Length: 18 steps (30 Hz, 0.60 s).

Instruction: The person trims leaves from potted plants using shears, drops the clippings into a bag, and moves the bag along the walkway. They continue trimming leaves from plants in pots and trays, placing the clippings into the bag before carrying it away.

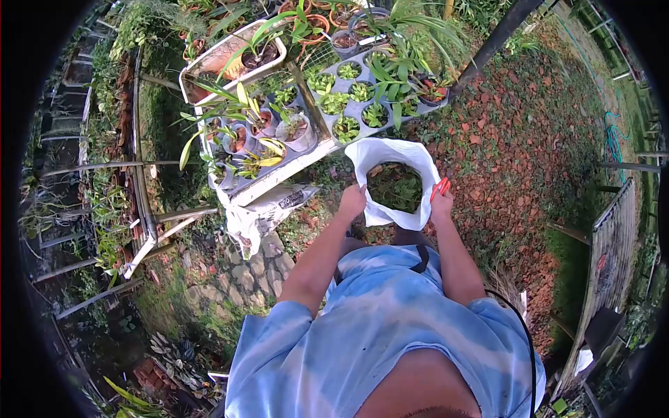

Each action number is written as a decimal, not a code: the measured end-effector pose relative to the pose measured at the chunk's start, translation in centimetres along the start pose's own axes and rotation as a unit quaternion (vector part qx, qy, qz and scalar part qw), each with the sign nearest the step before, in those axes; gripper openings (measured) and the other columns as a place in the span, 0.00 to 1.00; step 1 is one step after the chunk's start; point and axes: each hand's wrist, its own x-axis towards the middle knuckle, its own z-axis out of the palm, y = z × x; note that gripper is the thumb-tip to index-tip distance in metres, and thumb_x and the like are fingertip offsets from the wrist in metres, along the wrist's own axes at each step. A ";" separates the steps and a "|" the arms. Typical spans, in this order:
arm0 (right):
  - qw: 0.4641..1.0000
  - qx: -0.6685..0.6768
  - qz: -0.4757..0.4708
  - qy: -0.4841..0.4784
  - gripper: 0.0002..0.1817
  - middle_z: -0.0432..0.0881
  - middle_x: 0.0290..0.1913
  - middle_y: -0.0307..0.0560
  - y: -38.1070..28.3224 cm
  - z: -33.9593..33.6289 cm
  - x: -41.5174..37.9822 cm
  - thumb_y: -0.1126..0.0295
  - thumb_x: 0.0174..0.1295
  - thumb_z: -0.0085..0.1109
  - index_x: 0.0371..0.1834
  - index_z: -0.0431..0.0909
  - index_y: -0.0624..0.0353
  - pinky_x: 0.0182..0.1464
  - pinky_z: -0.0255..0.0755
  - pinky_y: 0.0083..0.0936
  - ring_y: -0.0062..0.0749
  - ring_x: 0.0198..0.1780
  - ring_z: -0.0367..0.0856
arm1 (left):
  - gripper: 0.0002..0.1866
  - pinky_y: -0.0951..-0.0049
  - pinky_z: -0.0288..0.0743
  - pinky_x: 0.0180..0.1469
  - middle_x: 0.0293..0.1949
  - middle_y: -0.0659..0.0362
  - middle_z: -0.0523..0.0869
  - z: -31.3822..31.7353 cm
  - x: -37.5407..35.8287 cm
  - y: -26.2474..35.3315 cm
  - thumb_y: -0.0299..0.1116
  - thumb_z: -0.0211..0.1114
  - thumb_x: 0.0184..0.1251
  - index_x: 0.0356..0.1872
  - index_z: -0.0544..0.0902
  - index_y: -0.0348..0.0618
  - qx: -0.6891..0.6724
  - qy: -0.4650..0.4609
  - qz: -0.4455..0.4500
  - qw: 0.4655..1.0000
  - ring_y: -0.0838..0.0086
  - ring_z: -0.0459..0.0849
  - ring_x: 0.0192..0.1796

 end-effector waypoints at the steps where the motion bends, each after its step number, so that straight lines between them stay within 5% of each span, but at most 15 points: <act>1: 0.999 -0.032 -0.021 -0.006 0.05 0.78 0.33 0.32 -0.2 -0.4 0.8 0.69 0.71 0.62 0.44 0.83 0.58 0.37 0.70 0.23 0.17 0.34 0.75 | 0.22 0.45 0.78 0.48 0.32 0.36 0.86 0.8 0.8 1.0 0.42 0.54 0.80 0.35 0.83 0.30 0.049 0.014 0.031 0.998 0.39 0.86 0.41; 9: 0.985 -0.107 -0.129 0.047 0.07 0.77 0.32 0.34 -4.6 -3.6 4.2 0.66 0.71 0.62 0.37 0.79 0.57 0.38 0.70 0.26 0.21 0.33 0.75 | 0.22 0.44 0.76 0.54 0.38 0.37 0.87 4.2 3.4 7.5 0.43 0.50 0.81 0.40 0.85 0.33 0.064 0.010 -0.009 0.998 0.39 0.85 0.47; 12: 0.994 -0.076 -0.073 -0.020 0.08 0.79 0.35 0.35 -5.1 -5.4 6.0 0.66 0.70 0.62 0.40 0.81 0.60 0.37 0.70 0.26 0.21 0.33 0.75 | 0.22 0.46 0.76 0.56 0.42 0.38 0.87 6.2 4.8 6.9 0.42 0.49 0.81 0.44 0.84 0.32 0.074 0.005 -0.028 0.997 0.41 0.85 0.50; 15: 0.986 -0.166 -0.001 -0.012 0.13 0.86 0.38 0.51 -2.7 -5.6 9.0 0.63 0.66 0.64 0.41 0.85 0.64 0.44 0.76 0.36 0.34 0.41 0.85 | 0.22 0.50 0.76 0.60 0.49 0.40 0.86 8.2 5.8 6.3 0.41 0.48 0.81 0.47 0.84 0.32 0.073 -0.021 -0.111 0.991 0.44 0.84 0.55; 18: 0.952 -0.305 0.000 -0.019 0.19 0.87 0.45 0.57 3.5 -6.8 12.9 0.58 0.63 0.64 0.50 0.86 0.62 0.52 0.77 0.41 0.45 0.47 0.86 | 0.22 0.51 0.75 0.63 0.55 0.41 0.84 11.7 7.0 2.0 0.41 0.44 0.82 0.49 0.83 0.33 0.254 -0.090 0.020 0.963 0.47 0.82 0.59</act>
